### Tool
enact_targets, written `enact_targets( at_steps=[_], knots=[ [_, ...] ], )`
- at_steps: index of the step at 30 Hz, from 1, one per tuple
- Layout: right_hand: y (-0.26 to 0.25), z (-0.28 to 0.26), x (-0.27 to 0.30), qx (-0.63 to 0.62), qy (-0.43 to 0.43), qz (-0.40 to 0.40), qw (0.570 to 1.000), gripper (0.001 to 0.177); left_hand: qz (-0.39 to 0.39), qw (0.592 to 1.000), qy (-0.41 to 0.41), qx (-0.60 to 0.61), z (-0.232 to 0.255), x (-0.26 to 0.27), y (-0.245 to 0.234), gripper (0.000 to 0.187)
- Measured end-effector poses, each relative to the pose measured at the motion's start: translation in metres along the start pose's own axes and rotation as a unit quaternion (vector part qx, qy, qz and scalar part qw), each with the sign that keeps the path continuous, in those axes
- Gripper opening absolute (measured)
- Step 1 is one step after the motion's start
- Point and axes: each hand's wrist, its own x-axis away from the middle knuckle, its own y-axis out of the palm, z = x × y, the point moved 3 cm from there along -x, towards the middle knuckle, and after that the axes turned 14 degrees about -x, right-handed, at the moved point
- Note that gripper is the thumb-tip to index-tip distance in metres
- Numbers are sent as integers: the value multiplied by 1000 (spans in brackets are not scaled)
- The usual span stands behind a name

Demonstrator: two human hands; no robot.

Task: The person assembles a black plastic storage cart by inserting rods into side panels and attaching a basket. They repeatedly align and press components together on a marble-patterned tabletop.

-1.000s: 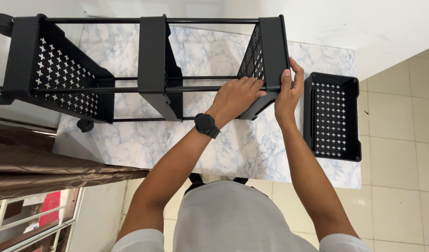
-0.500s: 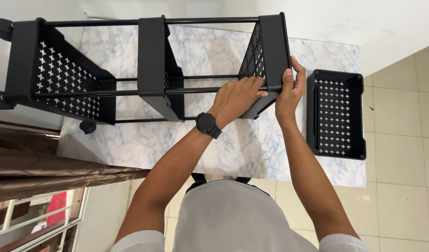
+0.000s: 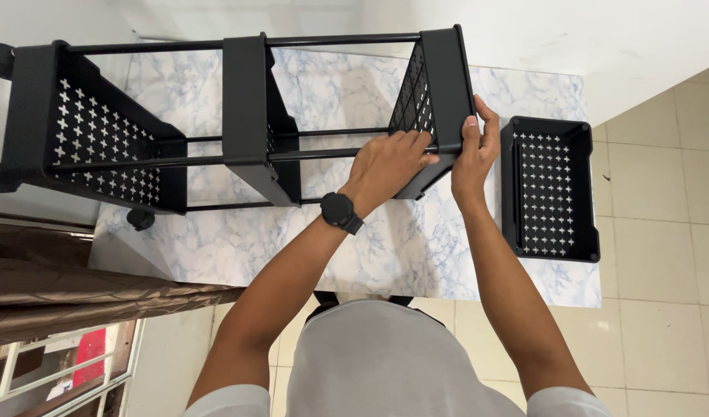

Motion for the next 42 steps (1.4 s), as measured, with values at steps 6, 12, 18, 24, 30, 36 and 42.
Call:
enact_targets(
  at_steps=[6, 12, 18, 24, 30, 36, 42],
  knots=[
    [-1, 2, 1, 1, -3, -7, 1000, 41, -14, 1000, -8, 0, 1, 3, 2, 34],
    [-3, 5, 1, 24, 2, 8, 1000, 42, -33, 999, -28, 17, 0, 1, 12, 35],
    [-11, 5, -9, 20, 14, 26, 999, 39, -31, 998, -47, -41, 8, 0, 16, 45],
    [-13, 8, -11, 6, 29, 33, 999, 40, 19, 997, -58, -45, 12, 1, 13, 46],
    [-9, 5, -11, -22, 20, 17, 999, 42, 44, 997, -40, -58, 9, 3, 7, 38],
    [-8, 4, -11, -18, 37, 17, 999, 46, 15, 999, -47, -18, 10, 3, -3, 37],
    [-9, 3, -10, -22, 28, 7, 999, 47, 46, 977, -118, 173, -16, 0, -15, 37]
  ],
)
